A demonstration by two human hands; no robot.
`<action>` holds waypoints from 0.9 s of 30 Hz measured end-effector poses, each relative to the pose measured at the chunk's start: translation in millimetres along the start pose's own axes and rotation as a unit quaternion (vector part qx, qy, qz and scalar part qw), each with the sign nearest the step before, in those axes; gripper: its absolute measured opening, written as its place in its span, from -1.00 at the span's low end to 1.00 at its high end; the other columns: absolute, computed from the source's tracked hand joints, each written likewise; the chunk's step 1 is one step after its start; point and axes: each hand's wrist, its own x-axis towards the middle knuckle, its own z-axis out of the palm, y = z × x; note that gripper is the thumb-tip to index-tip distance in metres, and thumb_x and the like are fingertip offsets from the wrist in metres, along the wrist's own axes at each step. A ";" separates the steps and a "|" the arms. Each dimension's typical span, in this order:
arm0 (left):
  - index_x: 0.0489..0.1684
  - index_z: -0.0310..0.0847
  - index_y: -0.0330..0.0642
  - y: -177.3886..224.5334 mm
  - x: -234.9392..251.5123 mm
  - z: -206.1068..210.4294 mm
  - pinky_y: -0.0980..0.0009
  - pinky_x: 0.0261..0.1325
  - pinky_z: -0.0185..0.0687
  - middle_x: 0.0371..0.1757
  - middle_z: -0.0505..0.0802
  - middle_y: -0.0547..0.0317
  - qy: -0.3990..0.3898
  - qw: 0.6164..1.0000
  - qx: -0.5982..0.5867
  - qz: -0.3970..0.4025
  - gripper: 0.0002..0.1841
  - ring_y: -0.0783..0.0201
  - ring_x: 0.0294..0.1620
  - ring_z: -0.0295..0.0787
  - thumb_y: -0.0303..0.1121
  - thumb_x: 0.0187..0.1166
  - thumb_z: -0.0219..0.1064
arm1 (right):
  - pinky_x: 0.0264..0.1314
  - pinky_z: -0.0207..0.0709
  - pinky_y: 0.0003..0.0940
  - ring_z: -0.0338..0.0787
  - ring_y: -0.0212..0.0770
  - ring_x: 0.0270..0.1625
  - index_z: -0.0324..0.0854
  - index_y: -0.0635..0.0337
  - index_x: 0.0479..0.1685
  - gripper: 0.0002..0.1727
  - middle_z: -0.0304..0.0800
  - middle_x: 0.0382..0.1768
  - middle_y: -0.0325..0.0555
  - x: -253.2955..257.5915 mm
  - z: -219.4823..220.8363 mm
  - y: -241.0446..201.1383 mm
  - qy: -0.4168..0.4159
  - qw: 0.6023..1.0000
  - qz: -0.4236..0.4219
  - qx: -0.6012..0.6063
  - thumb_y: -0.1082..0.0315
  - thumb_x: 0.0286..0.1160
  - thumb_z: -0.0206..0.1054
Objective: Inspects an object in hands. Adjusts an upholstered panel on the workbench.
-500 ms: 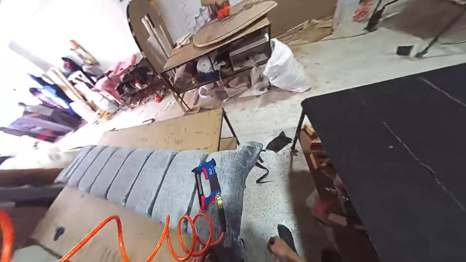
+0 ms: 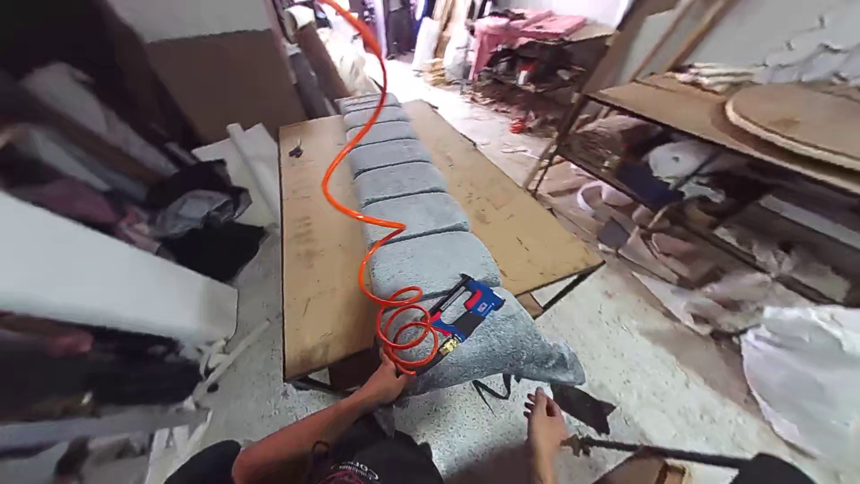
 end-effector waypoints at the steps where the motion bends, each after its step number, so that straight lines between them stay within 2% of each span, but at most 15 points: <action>1: 0.88 -0.47 -0.36 -1.7 0.5 0.0 -0.06 0.63 0.46 0.65 0.50 -0.35 0.003 1.000 -0.007 0.004 0.18 -0.04 0.57 0.60 0.16 0.54 0.38 | 0.05 0.73 0.06 0.85 0.03 -0.04 0.60 0.40 0.30 -0.47 0.83 0.01 0.24 -7.5 13.6 -21.3 0.005 0.998 -0.061 -0.009 0.04 0.75 0.24; 4: 0.87 -0.61 -0.35 -6.5 3.8 3.9 -0.10 0.60 0.51 0.61 0.52 -0.38 0.015 0.999 -0.036 0.005 0.29 -0.07 0.54 0.64 0.20 0.47 0.43 | 0.13 0.72 -0.06 0.83 -0.07 0.00 0.58 0.39 0.32 -0.50 0.82 -0.01 0.16 -28.5 49.6 -80.0 -0.008 0.983 -0.184 -0.018 0.10 0.70 0.31; 6: 0.84 -0.73 -0.35 -8.8 1.5 2.5 -0.10 0.61 0.49 0.62 0.50 -0.42 0.016 0.998 -0.060 0.008 0.37 -0.09 0.55 0.63 0.18 0.42 0.50 | 0.17 0.69 0.06 0.83 0.03 0.00 0.54 0.39 0.39 -0.41 0.82 -0.04 0.21 -33.9 74.2 -109.2 -0.032 0.975 -0.209 -0.073 0.04 0.65 0.36; 8: 0.85 -0.75 -0.31 -11.2 -3.3 -6.9 -0.15 0.61 0.47 0.60 0.52 -0.44 -0.008 0.999 -0.054 0.001 0.43 -0.13 0.55 0.63 0.26 0.38 0.51 | 0.17 0.67 0.21 0.85 0.16 -0.01 0.51 0.40 0.46 -0.33 0.85 -0.05 0.26 -29.9 99.4 -128.1 -0.060 0.965 -0.218 -0.132 -0.03 0.63 0.37; 9: 0.88 -0.67 -0.28 -13.3 -8.1 -12.9 -0.20 0.59 0.48 0.54 0.59 -0.43 -0.023 0.999 -0.034 -0.005 0.39 -0.18 0.51 0.65 0.31 0.39 0.47 | 0.17 0.65 0.25 0.86 0.19 0.00 0.52 0.40 0.46 -0.31 0.86 -0.04 0.27 -27.2 109.3 -134.7 -0.068 0.961 -0.222 -0.153 -0.05 0.63 0.37; 10: 0.92 -0.49 -0.24 -17.2 -14.8 -19.7 -0.26 0.55 0.49 0.45 0.67 -0.41 -0.035 0.999 -0.009 -0.002 0.28 -0.22 0.47 0.68 0.33 0.45 0.40 | 0.19 0.65 0.27 0.86 0.20 0.02 0.54 0.38 0.45 -0.33 0.86 -0.03 0.27 -24.3 117.1 -139.0 -0.069 0.957 -0.228 -0.166 -0.06 0.64 0.34; 11: 0.93 -0.23 -0.18 -24.0 -23.6 -26.8 -0.31 0.50 0.51 0.38 0.73 -0.37 -0.043 0.999 0.014 0.013 0.11 -0.24 0.42 0.71 0.31 0.54 0.32 | 0.21 0.65 0.25 0.86 0.17 0.04 0.59 0.35 0.41 -0.37 0.87 -0.01 0.25 -22.1 122.9 -140.4 -0.059 0.955 -0.236 -0.168 -0.06 0.66 0.31; 13: 0.72 0.37 -0.08 -50.3 -43.6 -37.4 -0.27 0.50 0.53 0.32 0.81 -0.21 -0.059 0.995 0.030 0.068 -0.26 -0.14 0.39 0.74 0.23 0.68 0.20 | 0.36 0.61 0.19 0.83 0.16 0.19 0.64 0.36 0.34 -0.42 0.83 0.10 0.29 -21.4 125.6 -130.1 0.000 0.959 -0.241 -0.152 -0.02 0.70 0.26; 15: 0.61 0.53 -0.03 -81.7 -58.0 -46.9 -0.20 0.55 0.51 0.33 0.82 -0.11 -0.107 0.989 0.011 0.106 -0.39 -0.04 0.40 0.75 0.16 0.75 0.14 | 0.52 0.52 0.07 0.71 0.18 0.36 0.55 0.43 0.41 -0.33 0.71 0.26 0.37 -14.7 120.7 -107.9 0.094 0.963 -0.216 -0.131 -0.05 0.64 0.31; 17: 0.62 0.54 -0.07 -109.9 -67.2 -62.3 -0.14 0.60 0.47 0.37 0.81 -0.10 -0.185 0.978 -0.022 0.095 -0.41 -0.01 0.42 0.74 0.11 0.80 0.10 | 0.59 0.48 -0.01 0.63 0.18 0.48 0.44 0.47 0.51 -0.16 0.61 0.40 0.39 -15.7 111.5 -84.9 0.150 0.973 -0.143 -0.102 -0.14 0.53 0.40; 20: 0.50 0.62 -0.16 -141.0 -75.0 -87.3 -0.10 0.50 0.59 0.20 0.89 -0.10 -0.207 0.975 -0.031 0.077 -0.46 0.02 0.26 0.84 0.05 0.81 0.12 | 0.55 0.52 -0.01 0.63 0.17 0.47 0.25 0.49 0.65 -0.04 0.52 0.48 0.41 -56.0 115.4 -80.0 0.115 0.990 -0.044 -0.071 -0.13 0.50 0.44; 22: 0.50 0.63 -0.09 -147.9 -72.1 -104.5 -0.03 0.51 0.62 0.23 0.89 0.00 -0.194 0.977 -0.012 0.086 -0.49 0.12 0.27 0.84 0.04 0.79 0.15 | 0.46 0.62 -0.01 0.71 0.10 0.38 0.30 0.45 0.64 -0.07 0.61 0.41 0.35 -82.1 126.8 -77.9 0.096 0.995 0.010 -0.039 -0.15 0.51 0.43; 24: 0.43 0.68 -0.06 -148.5 -65.9 -115.1 0.10 0.45 0.71 0.21 0.90 0.15 -0.187 0.974 -0.036 0.125 -0.58 0.25 0.23 0.85 -0.07 0.80 0.17 | 0.38 0.66 0.01 0.76 0.02 0.32 0.34 0.32 0.65 -0.07 0.70 0.35 0.22 -91.7 131.6 -67.1 0.088 0.993 0.071 0.013 -0.25 0.51 0.38; 26: 0.38 0.68 -0.25 -141.8 -54.9 -119.8 0.08 0.41 0.76 0.22 0.90 0.05 -0.163 0.967 -0.132 0.143 -0.63 0.15 0.23 0.87 -0.25 0.83 0.13 | 0.21 0.77 -0.02 0.82 -0.05 0.21 0.31 0.15 0.67 -0.05 0.75 0.28 0.08 -83.2 135.8 -47.2 0.059 0.983 0.123 0.125 -0.37 0.47 0.34; 27: 0.39 0.63 -0.35 -135.8 -47.8 -120.4 0.05 0.39 0.77 0.25 0.88 -0.04 -0.146 0.965 -0.176 0.125 -0.62 0.06 0.24 0.86 -0.28 0.84 0.11 | 0.15 0.79 -0.04 0.85 -0.09 0.15 0.37 0.10 0.62 -0.09 0.80 0.22 0.02 -78.7 136.3 -43.0 0.031 0.973 0.139 0.180 -0.40 0.46 0.33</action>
